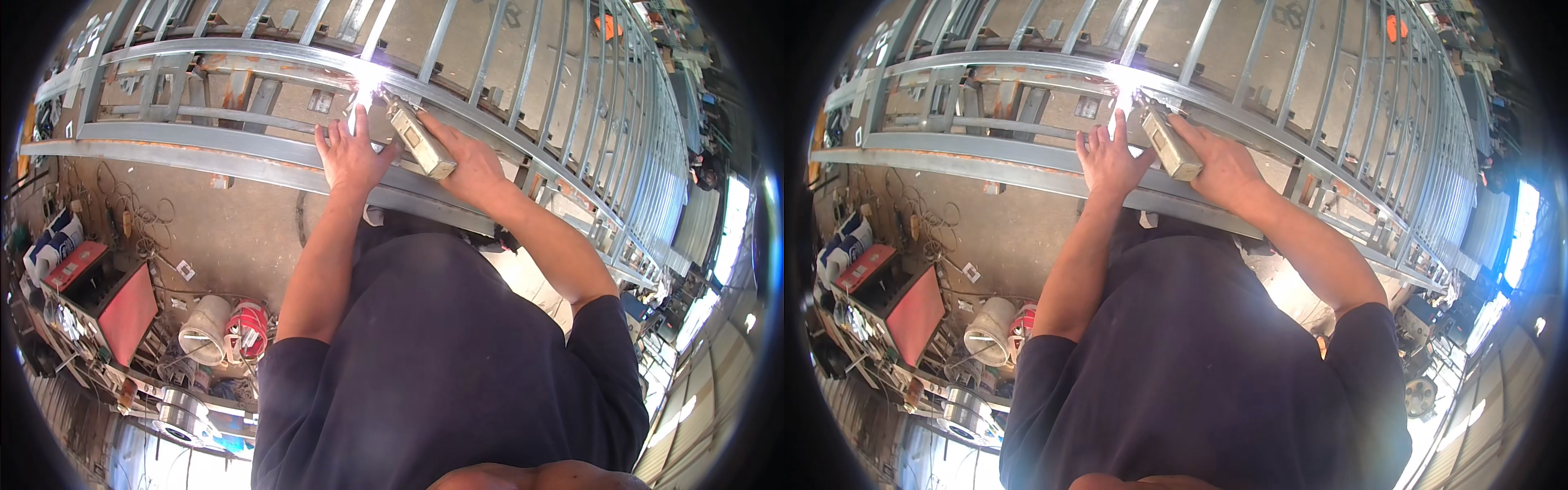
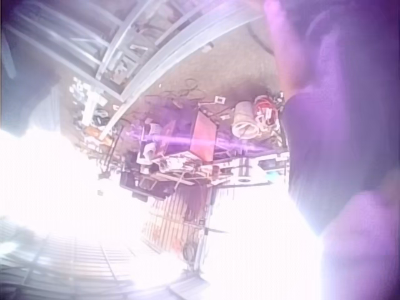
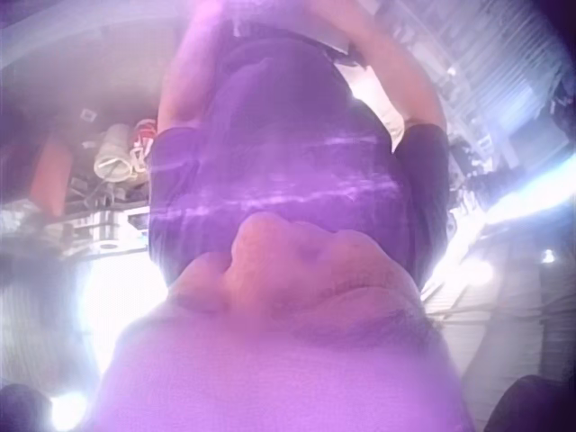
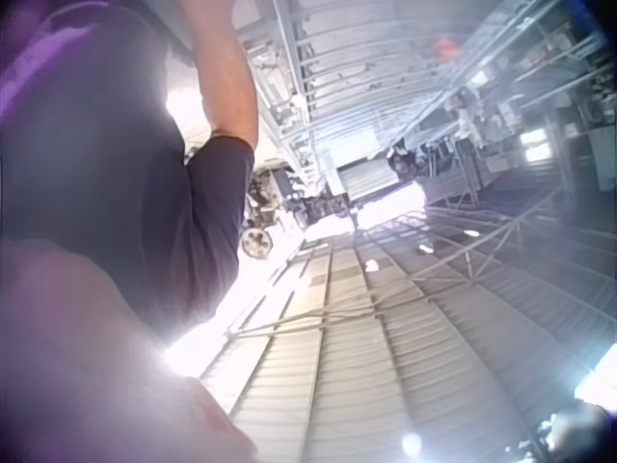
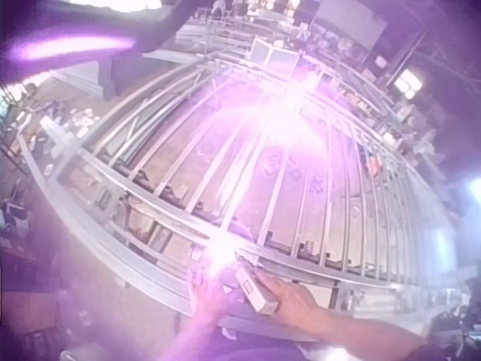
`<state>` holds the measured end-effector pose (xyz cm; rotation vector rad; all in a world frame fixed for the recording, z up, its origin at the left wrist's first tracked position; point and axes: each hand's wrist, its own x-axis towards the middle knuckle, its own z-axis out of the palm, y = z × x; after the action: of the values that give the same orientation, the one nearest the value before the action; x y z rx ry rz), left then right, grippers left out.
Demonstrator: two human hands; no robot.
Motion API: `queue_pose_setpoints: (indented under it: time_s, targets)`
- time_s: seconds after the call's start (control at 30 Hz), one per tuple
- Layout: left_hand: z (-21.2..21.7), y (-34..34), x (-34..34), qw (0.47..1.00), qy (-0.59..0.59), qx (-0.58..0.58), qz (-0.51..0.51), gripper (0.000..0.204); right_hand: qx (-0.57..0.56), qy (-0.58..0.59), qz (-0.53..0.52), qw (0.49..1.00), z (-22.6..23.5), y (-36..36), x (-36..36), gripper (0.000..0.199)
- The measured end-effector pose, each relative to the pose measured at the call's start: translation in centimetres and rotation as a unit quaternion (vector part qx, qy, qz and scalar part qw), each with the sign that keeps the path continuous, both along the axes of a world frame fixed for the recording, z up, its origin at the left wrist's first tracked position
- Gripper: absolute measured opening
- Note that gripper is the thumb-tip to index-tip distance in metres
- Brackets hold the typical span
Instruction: The person welds a metal frame structure using a handheld welding torch. They position metal bars, apply welds at joints, and move along the frame to complete multiple welds. The person adjusts the frame and continues welding different sections.
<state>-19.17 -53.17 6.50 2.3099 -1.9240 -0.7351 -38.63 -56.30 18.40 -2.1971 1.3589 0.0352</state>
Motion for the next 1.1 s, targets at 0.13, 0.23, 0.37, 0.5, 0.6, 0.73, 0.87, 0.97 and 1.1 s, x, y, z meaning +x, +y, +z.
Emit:
queue_pose_setpoints:
  time_s: [0.13, 0.23, 0.37, 0.5, 0.6, 0.73, 0.87, 0.97, 1.1]
  targets:
    - [0.4, -0.2, 0.1, 1.0, -0.008, 0.02, -0.005, 0.108, 0.006, -0.017, -0.023, 1.0, 0.9, 0.5, -0.7, 0.086]
    - [0.3, -0.1, 0.0, 1.0, -0.009, 0.014, -0.006, 0.107, 0.035, -0.005, -0.042, 0.998, 2.3, 1.3, -2.2, 0.086]
    - [0.3, -0.2, 0.0, 1.0, -0.011, 0.027, -0.008, 0.107, 0.018, 0.014, -0.024, 0.999, 1.8, 2.6, -5.0, 0.104]
    - [-0.1, -0.2, -0.1, 1.0, -0.022, 0.02, -0.012, 0.109, 0.025, 0.042, -0.033, 0.998, 1.0, 2.9, -6.2, 0.104]
    - [-0.2, -0.1, -0.2, 0.999, -0.027, 0.012, -0.013, 0.109, 0.026, 0.045, -0.043, 0.998, 0.8, 3.2, -6.1, 0.102]
    - [-0.1, 0.0, -0.1, 0.999, -0.037, 0.007, -0.017, 0.108, 0.043, 0.052, -0.057, 0.996, 1.3, 3.2, -5.3, 0.099]
    - [0.1, -0.1, -0.1, 0.999, -0.028, 0.007, -0.017, 0.108, 0.041, 0.062, -0.062, 0.995, 1.4, 3.5, -5.0, 0.102]
    - [-0.1, 0.0, -0.1, 0.999, -0.03, 0.0, -0.017, 0.107, 0.032, 0.071, -0.056, 0.995, 1.1, 3.5, -5.0, 0.103]
    - [-0.3, 0.1, -0.2, 0.999, -0.037, -0.009, -0.018, 0.107, 0.031, 0.072, -0.052, 0.996, 1.3, 3.5, -4.9, 0.104]
